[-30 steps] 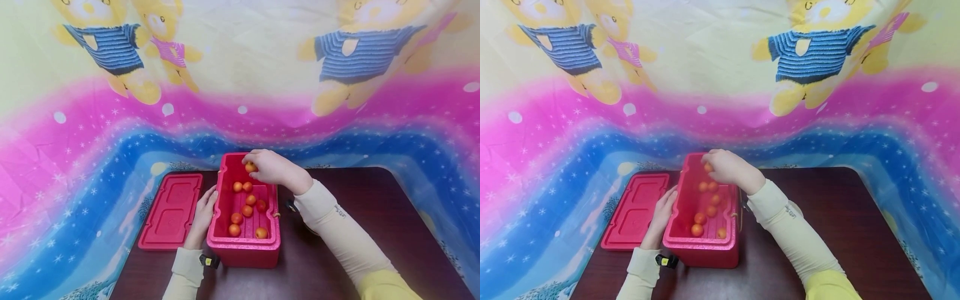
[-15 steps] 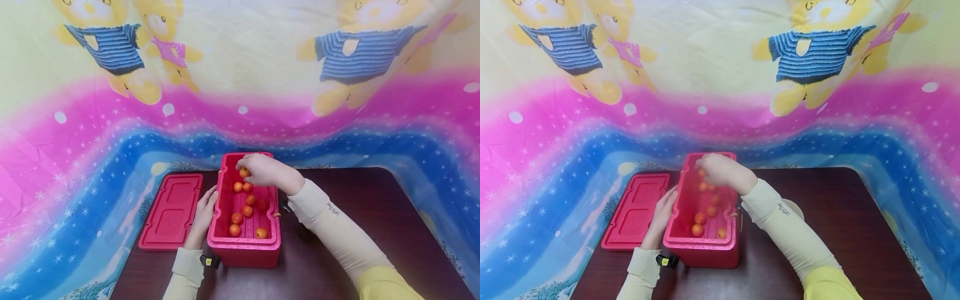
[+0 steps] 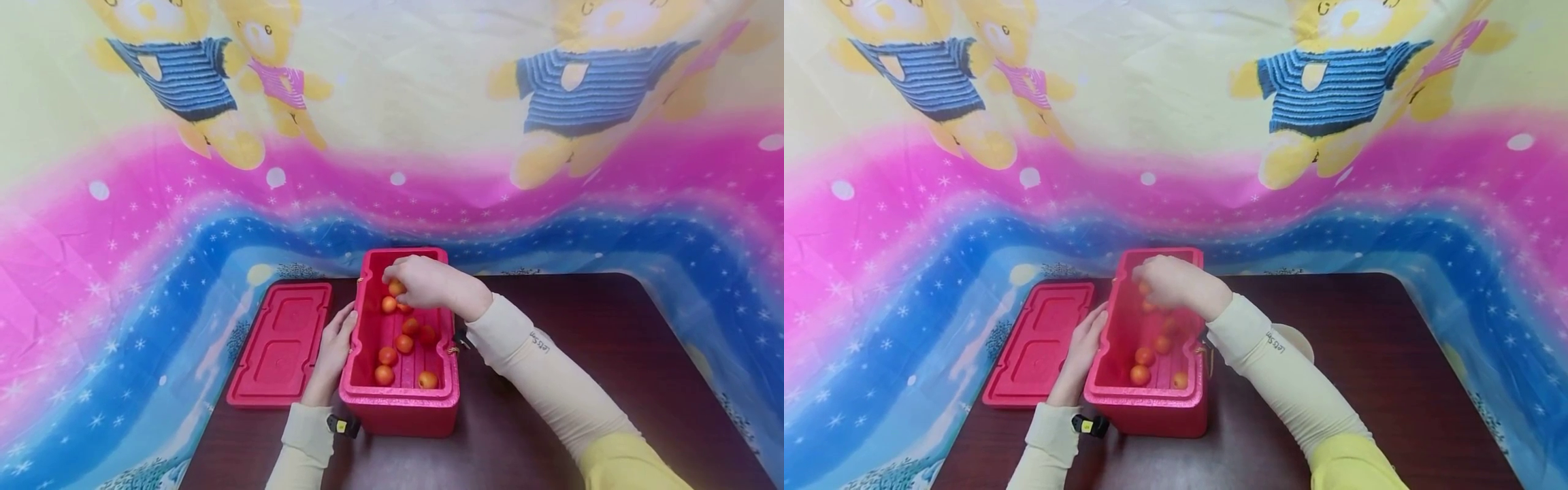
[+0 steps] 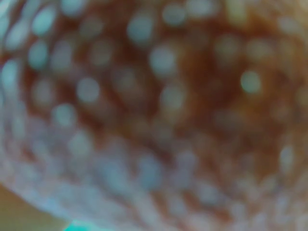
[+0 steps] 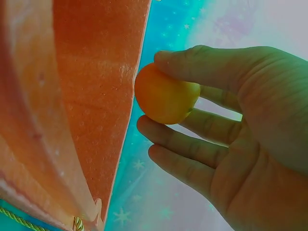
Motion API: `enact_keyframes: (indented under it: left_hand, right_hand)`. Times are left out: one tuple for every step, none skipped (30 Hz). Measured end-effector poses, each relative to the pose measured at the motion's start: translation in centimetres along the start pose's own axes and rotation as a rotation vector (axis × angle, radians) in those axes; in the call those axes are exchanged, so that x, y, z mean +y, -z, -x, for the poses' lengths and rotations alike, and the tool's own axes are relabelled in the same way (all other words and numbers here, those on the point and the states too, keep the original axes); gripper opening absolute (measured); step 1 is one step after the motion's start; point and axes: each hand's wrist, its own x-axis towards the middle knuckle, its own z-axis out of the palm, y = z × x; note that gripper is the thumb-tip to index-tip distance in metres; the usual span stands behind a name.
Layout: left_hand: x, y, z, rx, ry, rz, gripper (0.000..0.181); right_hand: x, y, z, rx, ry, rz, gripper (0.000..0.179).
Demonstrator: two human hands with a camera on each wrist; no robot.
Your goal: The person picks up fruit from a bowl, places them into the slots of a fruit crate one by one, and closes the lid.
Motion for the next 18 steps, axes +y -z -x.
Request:
enact_keyframes:
  left_hand:
    - [0.0, 0.0, 0.0, 0.001, 0.0, -0.002, 0.054]
    - [0.0, 0.0, -0.1, 0.003, -0.003, -0.006, 0.054]
    - [0.0, 0.0, -0.1, 0.005, -0.004, -0.01, 0.055]
    - [0.0, 0.0, -0.1, 0.007, -0.003, -0.01, 0.055]
    - [0.0, 0.0, -0.1, 0.009, -0.001, -0.009, 0.055]
    - [0.0, 0.0, -0.1, 0.01, -0.003, -0.013, 0.055]
    - [0.0, 0.0, 0.0, 0.01, -0.001, -0.014, 0.056]
    - [0.0, 0.0, 0.0, 0.01, 0.002, -0.013, 0.056]
    - [0.0, 0.0, 0.1, 0.01, 0.007, -0.009, 0.055]
    - [0.1, 0.0, 0.1, 0.01, 0.012, -0.005, 0.055]
    - [0.1, -0.1, 0.2, 0.008, 0.013, -0.003, 0.055]
    - [0.1, -0.1, 0.2, 0.008, 0.016, -0.002, 0.055]
    - [0.1, -0.1, 0.2, 0.006, 0.015, -0.002, 0.055]
    - [0.1, -0.1, 0.1, 0.006, 0.01, -0.003, 0.055]
    - [0.1, -0.1, 0.1, 0.007, 0.01, -0.003, 0.055]
    - [0.1, -0.1, 0.1, 0.009, 0.006, -0.005, 0.055]
    - [0.1, -0.1, 0.1, 0.01, 0.001, -0.008, 0.055]
    - [0.1, -0.1, 0.1, 0.009, -0.004, -0.009, 0.055]
  right_hand:
    - [0.0, 0.0, 0.0, -0.001, 0.001, -0.001, 0.049]
    - [0.0, 0.0, 0.0, -0.002, 0.002, -0.001, 0.049]
    - [0.0, 0.0, 0.1, -0.004, 0.002, -0.001, 0.049]
    - [-0.1, 0.0, 0.1, -0.006, 0.001, -0.002, 0.049]
    - [-0.1, 0.0, 0.1, -0.008, -0.002, -0.004, 0.05]
    - [-0.1, 0.0, 0.1, -0.012, -0.007, -0.007, 0.05]
    - [-0.2, 0.0, 0.2, -0.015, -0.014, -0.009, 0.051]
    - [-0.2, 0.0, 0.2, -0.018, -0.02, -0.008, 0.052]
    - [-0.3, 0.0, 0.2, -0.022, -0.028, -0.01, 0.054]
    - [-0.4, 0.0, 0.3, -0.026, -0.036, -0.011, 0.055]
    - [-0.4, 0.1, 0.3, -0.029, -0.045, -0.012, 0.056]
    - [-0.5, 0.1, 0.4, -0.031, -0.048, -0.011, 0.057]
    - [-0.5, 0.2, 0.5, -0.031, -0.048, -0.008, 0.057]
    - [-0.5, 0.2, 0.6, -0.029, -0.045, -0.006, 0.056]
    - [-0.6, 0.3, 0.8, -0.026, -0.044, -0.006, 0.057]
    - [-0.6, 0.4, 0.9, -0.02, -0.041, -0.005, 0.057]
    - [-0.5, 0.5, 1.1, -0.011, -0.037, -0.002, 0.056]
    - [-0.5, 0.6, 1.2, -0.001, -0.035, 0.0, 0.056]
